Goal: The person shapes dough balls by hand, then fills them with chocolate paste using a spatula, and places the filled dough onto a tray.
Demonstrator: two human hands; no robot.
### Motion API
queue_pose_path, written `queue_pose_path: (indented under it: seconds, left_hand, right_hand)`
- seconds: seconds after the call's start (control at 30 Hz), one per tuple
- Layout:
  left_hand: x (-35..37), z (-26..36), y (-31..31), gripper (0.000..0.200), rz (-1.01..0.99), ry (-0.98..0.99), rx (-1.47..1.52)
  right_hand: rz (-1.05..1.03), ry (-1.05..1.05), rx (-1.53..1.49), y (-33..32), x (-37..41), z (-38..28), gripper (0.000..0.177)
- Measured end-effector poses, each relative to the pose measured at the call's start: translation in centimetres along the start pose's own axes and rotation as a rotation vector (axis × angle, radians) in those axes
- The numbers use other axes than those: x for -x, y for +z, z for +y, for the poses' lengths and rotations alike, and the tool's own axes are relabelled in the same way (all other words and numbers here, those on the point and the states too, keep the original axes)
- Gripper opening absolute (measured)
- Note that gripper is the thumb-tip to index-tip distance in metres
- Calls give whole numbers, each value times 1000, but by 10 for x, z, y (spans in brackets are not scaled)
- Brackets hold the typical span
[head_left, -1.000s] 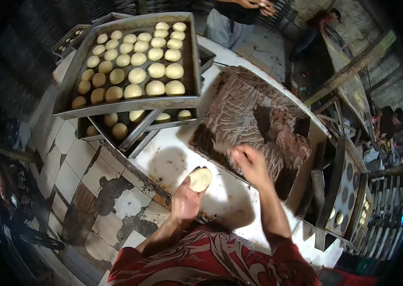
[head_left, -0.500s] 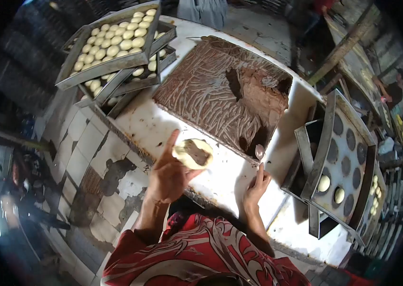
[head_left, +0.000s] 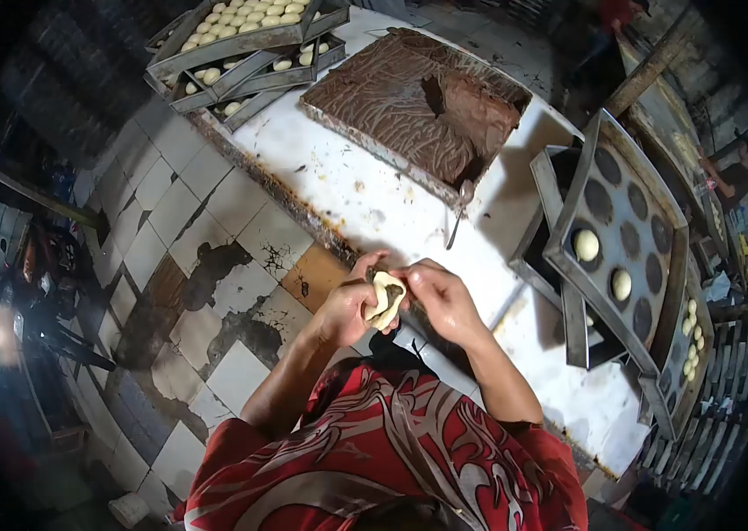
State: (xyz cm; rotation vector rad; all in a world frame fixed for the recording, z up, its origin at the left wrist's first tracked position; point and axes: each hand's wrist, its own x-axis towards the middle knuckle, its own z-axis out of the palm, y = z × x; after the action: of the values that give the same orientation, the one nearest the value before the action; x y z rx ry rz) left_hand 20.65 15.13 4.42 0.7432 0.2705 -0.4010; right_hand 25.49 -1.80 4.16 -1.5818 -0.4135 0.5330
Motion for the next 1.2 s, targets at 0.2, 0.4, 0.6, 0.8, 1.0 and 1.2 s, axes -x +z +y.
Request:
queue_pose_path:
  seconds: [0.2, 0.4, 0.6, 0.8, 1.0, 1.2]
  left_hand:
    - [33, -68, -16, 48, -39, -140, 332]
    - [70, -105, 49, 36, -189, -286, 270]
    - [43, -160, 97, 36, -518, -284, -434]
    - [-13, -273, 209, 31, -425, -358, 195]
    - [-103, -444, 282, 27, -497, 489, -966]
    - [-81, -437, 273, 45, -507, 906, -1532]
  right_hand:
    - [134, -533, 697, 34, 95, -5, 24]
    - [211, -395, 743, 3, 172, 5, 24]
    - [77, -34, 314, -78, 242, -5, 24]
    - [698, -345, 701, -129, 344, 47, 52]
    - [1038, -15, 665, -200, 450, 135, 28]
    - [1258, 59, 442, -288, 399, 170, 24]
